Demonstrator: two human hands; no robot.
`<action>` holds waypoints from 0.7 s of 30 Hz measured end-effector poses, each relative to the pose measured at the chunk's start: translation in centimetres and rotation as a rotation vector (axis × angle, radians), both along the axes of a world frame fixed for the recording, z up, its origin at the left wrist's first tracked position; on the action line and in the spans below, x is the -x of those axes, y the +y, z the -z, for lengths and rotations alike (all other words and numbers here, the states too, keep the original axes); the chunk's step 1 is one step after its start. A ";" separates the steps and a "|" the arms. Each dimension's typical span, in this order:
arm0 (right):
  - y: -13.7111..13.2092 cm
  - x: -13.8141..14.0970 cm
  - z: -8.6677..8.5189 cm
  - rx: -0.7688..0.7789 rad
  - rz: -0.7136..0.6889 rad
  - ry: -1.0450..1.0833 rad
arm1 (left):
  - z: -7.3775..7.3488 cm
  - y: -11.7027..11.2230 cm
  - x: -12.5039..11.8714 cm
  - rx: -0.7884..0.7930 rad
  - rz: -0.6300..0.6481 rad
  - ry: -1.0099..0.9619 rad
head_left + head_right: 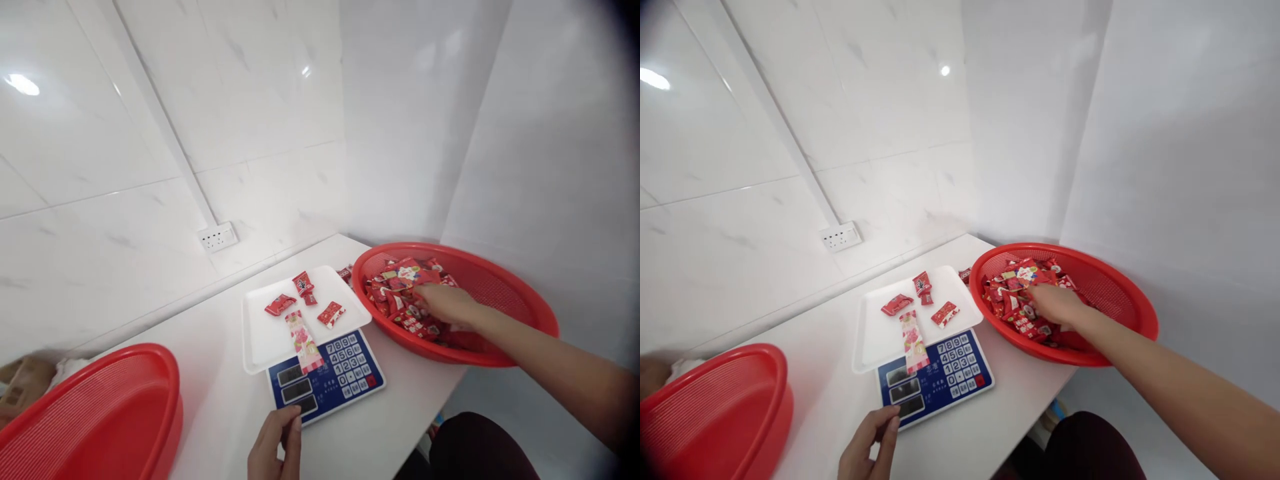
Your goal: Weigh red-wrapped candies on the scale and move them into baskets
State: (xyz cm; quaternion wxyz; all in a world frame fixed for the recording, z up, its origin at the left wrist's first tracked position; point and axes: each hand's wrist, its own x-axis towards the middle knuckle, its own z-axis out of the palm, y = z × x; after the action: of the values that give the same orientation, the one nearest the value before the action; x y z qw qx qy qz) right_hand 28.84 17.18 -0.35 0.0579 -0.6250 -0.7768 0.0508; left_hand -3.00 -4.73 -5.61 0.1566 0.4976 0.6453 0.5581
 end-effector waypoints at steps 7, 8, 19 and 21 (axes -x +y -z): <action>-2.1 2.9 -2.8 -0.131 0.035 0.023 | -0.9 -0.7 0.6 0.072 0.085 0.014; -2.6 3.6 -3.2 -0.154 0.009 0.058 | -0.8 -0.7 0.7 0.081 0.101 0.038; -5.5 12.4 -3.7 -0.173 -0.469 0.528 | -0.8 -1.5 0.3 0.088 0.074 -0.043; -5.8 13.6 -3.2 -0.146 -0.515 0.573 | -0.7 -1.6 0.4 0.087 0.055 -0.044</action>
State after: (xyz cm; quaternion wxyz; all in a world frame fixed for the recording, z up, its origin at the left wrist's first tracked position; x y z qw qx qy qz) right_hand 15.24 11.36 2.86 0.3022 -0.3645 -0.8620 0.1810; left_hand -3.44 -6.34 -4.96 0.2074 0.4954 0.6513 0.5360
